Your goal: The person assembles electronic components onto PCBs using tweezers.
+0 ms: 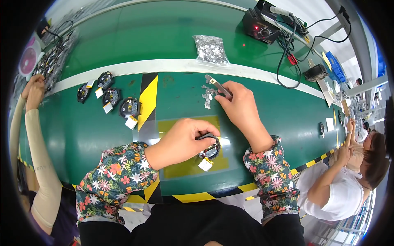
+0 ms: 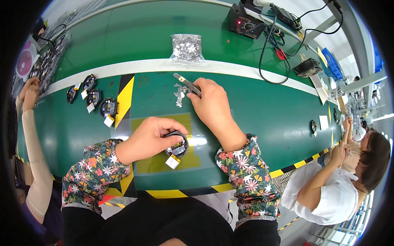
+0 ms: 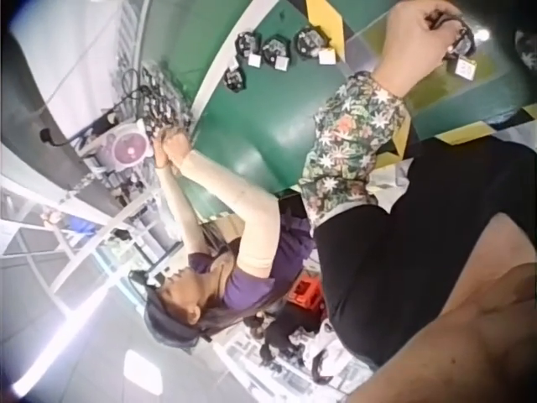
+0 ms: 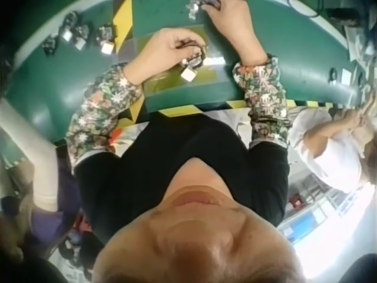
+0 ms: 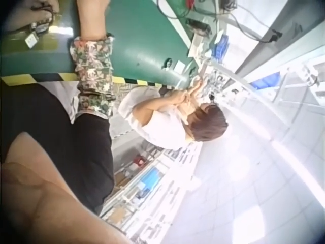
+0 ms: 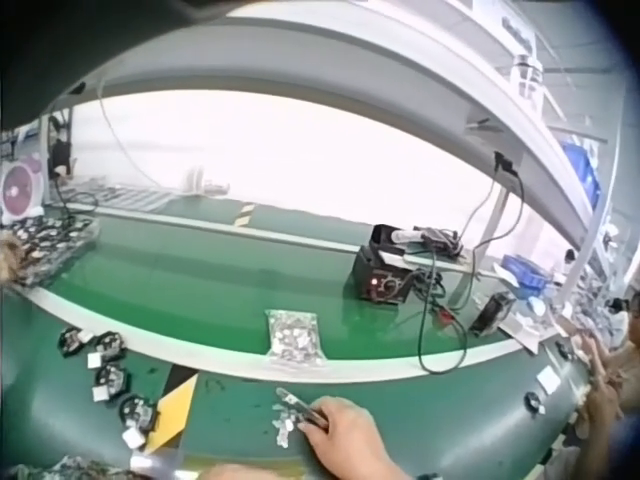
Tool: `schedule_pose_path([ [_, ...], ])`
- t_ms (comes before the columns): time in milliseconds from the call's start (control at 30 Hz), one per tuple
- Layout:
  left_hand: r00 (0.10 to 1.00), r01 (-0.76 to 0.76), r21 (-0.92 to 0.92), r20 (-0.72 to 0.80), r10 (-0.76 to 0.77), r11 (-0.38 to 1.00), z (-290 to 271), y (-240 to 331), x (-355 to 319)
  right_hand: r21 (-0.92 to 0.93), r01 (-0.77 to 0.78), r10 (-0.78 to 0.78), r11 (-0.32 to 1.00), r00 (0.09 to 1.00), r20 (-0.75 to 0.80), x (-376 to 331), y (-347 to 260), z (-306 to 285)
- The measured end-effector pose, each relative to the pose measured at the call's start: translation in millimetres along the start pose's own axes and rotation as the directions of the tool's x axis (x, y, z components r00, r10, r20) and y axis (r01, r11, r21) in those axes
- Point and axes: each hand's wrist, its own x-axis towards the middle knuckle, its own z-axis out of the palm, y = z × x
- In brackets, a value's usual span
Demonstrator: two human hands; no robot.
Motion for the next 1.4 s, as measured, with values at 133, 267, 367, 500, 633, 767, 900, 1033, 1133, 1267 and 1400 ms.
schedule_pose_path([
  [133,1.0,-0.003,-0.057,-0.02,0.002,0.998,-1,-3,1,-0.064,0.135,-0.141,0.989,0.985,-0.102,-4,6,6],
  [267,0.997,0.027,-0.082,-0.066,-0.033,0.996,-3,2,2,-0.133,0.205,-0.22,0.97,0.97,-0.105,-5,9,5],
  [367,0.997,-0.005,-0.106,-0.081,-0.003,0.994,-5,0,3,0.013,0.253,-0.246,0.967,0.95,-0.19,-6,9,-3],
  [500,0.983,-0.066,-0.14,-0.178,0.04,0.988,-6,-6,2,0.329,-0.083,0.103,0.941,0.994,-0.044,-18,-10,-20],
  [633,0.983,-0.036,-0.119,-0.182,0.014,0.992,-8,-1,1,0.532,-0.273,0.219,0.802,0.962,0.165,-36,-16,-26],
  [767,0.985,-0.035,-0.118,-0.174,0.014,0.992,-9,0,2,0.56,-0.294,0.188,0.775,0.952,0.24,-50,-28,-25],
  [900,0.984,-0.053,-0.145,-0.176,0.027,0.988,-10,-2,2,0.457,-0.077,0.029,0.886,0.993,0.111,-50,-34,-18],
  [1033,0.982,-0.069,-0.14,-0.185,0.042,0.988,-9,2,1,0.42,-0.052,0.023,0.906,0.997,0.074,-51,-42,-15],
  [1133,0.981,-0.068,-0.132,-0.189,0.042,0.989,-8,2,0,0.419,0.002,-0.017,0.908,0.999,0.032,-52,-42,-12],
  [1267,0.978,-0.064,-0.099,-0.205,0.043,0.993,-7,1,1,0.384,0.015,-0.017,0.923,1.0,0.002,-52,-44,-10],
  [1400,0.978,-0.066,-0.113,-0.203,0.042,0.991,-5,-1,0,0.374,0.05,-0.042,0.926,0.999,-0.03,-54,-43,-8],
])
